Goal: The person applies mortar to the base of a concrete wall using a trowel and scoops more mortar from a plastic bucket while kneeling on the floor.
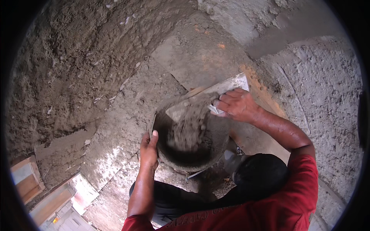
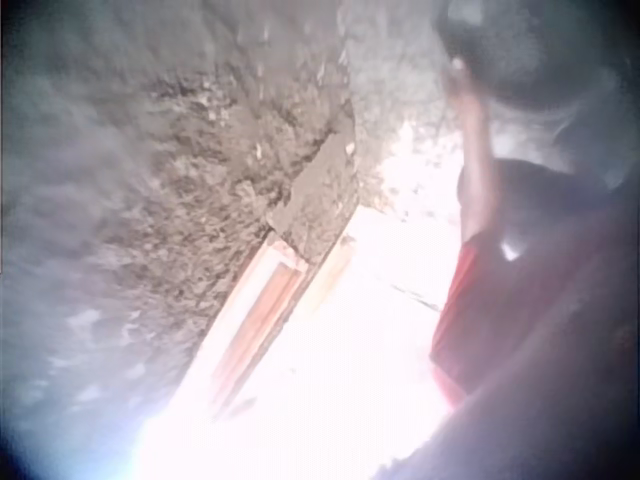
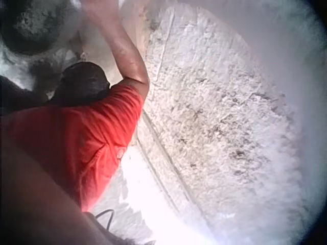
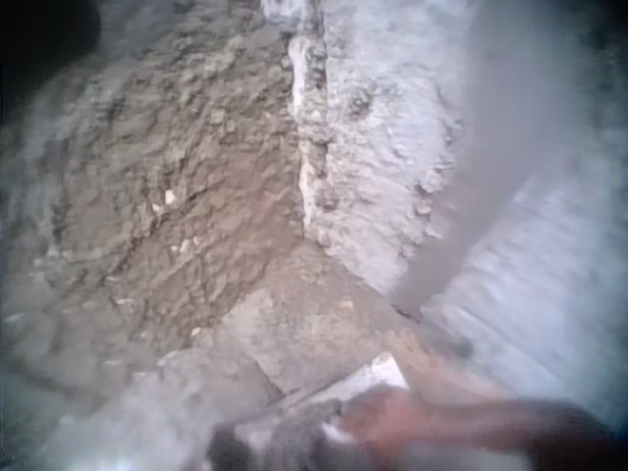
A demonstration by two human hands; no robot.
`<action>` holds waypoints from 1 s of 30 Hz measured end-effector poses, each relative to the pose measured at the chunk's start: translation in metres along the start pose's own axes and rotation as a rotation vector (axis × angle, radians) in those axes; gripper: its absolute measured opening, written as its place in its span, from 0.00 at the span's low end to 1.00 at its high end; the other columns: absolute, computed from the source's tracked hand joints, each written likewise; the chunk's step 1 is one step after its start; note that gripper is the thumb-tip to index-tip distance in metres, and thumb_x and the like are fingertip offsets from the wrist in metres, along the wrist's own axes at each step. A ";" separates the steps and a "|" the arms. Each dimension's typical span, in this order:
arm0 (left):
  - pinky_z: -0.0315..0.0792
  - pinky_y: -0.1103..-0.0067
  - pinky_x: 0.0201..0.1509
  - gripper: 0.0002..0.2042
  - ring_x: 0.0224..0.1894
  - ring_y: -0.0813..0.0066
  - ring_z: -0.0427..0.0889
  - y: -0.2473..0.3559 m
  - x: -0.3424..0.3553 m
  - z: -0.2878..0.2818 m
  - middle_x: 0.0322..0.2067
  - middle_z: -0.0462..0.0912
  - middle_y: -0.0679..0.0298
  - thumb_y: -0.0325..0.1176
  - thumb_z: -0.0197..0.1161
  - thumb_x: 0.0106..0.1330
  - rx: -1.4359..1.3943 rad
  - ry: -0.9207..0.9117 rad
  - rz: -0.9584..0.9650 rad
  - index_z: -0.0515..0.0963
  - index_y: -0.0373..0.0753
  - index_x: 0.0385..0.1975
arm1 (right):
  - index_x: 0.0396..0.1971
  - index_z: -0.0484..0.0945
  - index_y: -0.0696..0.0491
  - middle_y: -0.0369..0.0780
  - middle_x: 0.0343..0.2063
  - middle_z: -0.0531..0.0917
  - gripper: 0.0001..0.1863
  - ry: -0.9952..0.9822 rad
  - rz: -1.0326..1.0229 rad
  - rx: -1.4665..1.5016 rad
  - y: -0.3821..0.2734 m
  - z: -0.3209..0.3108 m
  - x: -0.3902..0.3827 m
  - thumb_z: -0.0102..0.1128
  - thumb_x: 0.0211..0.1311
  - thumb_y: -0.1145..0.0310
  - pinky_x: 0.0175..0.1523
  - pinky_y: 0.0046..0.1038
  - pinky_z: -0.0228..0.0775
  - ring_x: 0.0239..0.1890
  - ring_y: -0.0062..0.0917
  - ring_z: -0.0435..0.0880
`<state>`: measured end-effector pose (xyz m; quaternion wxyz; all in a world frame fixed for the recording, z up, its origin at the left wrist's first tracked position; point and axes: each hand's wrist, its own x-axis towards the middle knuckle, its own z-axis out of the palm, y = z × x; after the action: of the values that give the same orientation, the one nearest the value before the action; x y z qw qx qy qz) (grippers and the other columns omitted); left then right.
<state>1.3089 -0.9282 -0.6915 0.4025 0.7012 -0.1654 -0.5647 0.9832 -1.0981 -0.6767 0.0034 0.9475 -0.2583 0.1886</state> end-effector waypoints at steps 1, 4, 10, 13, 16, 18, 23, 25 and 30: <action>0.61 0.74 0.65 0.35 0.63 0.64 0.68 -0.005 -0.008 -0.004 0.61 0.69 0.46 0.46 0.59 0.69 0.084 -0.006 0.029 0.57 0.24 0.65 | 0.31 0.78 0.45 0.35 0.21 0.80 0.17 -0.037 0.063 -0.033 0.003 -0.006 0.000 0.64 0.54 0.48 0.29 0.29 0.74 0.25 0.24 0.82; 0.60 0.73 0.66 0.33 0.63 0.62 0.70 -0.016 -0.036 -0.021 0.57 0.73 0.44 0.47 0.57 0.70 0.498 0.061 0.077 0.61 0.24 0.63 | 0.34 0.79 0.48 0.38 0.22 0.81 0.20 -0.071 0.398 -0.034 0.021 -0.012 -0.003 0.66 0.54 0.46 0.29 0.31 0.75 0.24 0.28 0.83; 0.63 0.62 0.64 0.37 0.58 0.45 0.70 -0.022 -0.041 -0.060 0.54 0.72 0.42 0.47 0.68 0.59 1.271 0.135 0.325 0.64 0.32 0.63 | 0.40 0.79 0.53 0.44 0.26 0.85 0.27 0.086 0.752 0.175 0.058 0.002 0.006 0.65 0.55 0.43 0.32 0.36 0.76 0.26 0.37 0.85; 0.67 0.60 0.56 0.36 0.52 0.47 0.71 0.005 -0.031 -0.021 0.48 0.73 0.47 0.43 0.74 0.53 1.189 0.119 0.753 0.67 0.39 0.61 | 0.43 0.78 0.54 0.48 0.29 0.84 0.29 0.067 0.864 0.308 0.064 0.013 0.008 0.63 0.57 0.41 0.36 0.37 0.74 0.31 0.42 0.85; 0.67 0.62 0.54 0.31 0.50 0.51 0.71 0.017 -0.029 0.026 0.47 0.73 0.51 0.43 0.73 0.54 1.262 0.083 0.795 0.71 0.40 0.57 | 0.47 0.77 0.55 0.50 0.32 0.84 0.32 0.040 1.012 0.475 0.076 0.055 0.007 0.58 0.59 0.39 0.41 0.40 0.73 0.35 0.45 0.84; 0.66 0.62 0.55 0.30 0.51 0.51 0.71 0.021 0.000 0.051 0.48 0.73 0.50 0.43 0.72 0.54 1.162 0.086 0.899 0.71 0.39 0.56 | 0.48 0.76 0.55 0.49 0.33 0.84 0.33 0.147 1.034 0.408 0.087 0.076 0.004 0.58 0.59 0.39 0.42 0.38 0.73 0.34 0.41 0.84; 0.65 0.61 0.61 0.30 0.57 0.48 0.69 0.044 0.139 0.126 0.52 0.72 0.49 0.41 0.70 0.56 0.981 0.230 1.051 0.69 0.37 0.57 | 0.40 0.78 0.55 0.29 0.16 0.72 0.24 0.138 1.214 1.398 0.103 0.041 0.033 0.55 0.66 0.45 0.19 0.18 0.55 0.14 0.10 0.65; 0.66 0.61 0.61 0.29 0.59 0.48 0.67 0.058 0.186 0.162 0.55 0.71 0.51 0.41 0.70 0.56 0.939 0.127 1.023 0.71 0.38 0.56 | 0.37 0.76 0.53 0.24 0.14 0.63 0.21 0.188 1.232 1.422 0.077 0.014 0.039 0.52 0.69 0.47 0.16 0.15 0.41 0.12 0.07 0.53; 0.70 0.61 0.56 0.21 0.52 0.48 0.75 0.038 0.275 0.194 0.46 0.78 0.49 0.38 0.60 0.63 1.112 0.016 0.960 0.72 0.40 0.56 | 0.39 0.75 0.51 0.25 0.16 0.64 0.19 0.184 1.156 1.448 0.063 0.009 0.006 0.51 0.70 0.48 0.17 0.16 0.44 0.13 0.09 0.54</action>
<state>1.2226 -1.2140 -0.8516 0.1914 0.6562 -0.7135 -0.1539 0.9607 -1.1563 -0.6885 -0.6623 0.4242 -0.5083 0.3506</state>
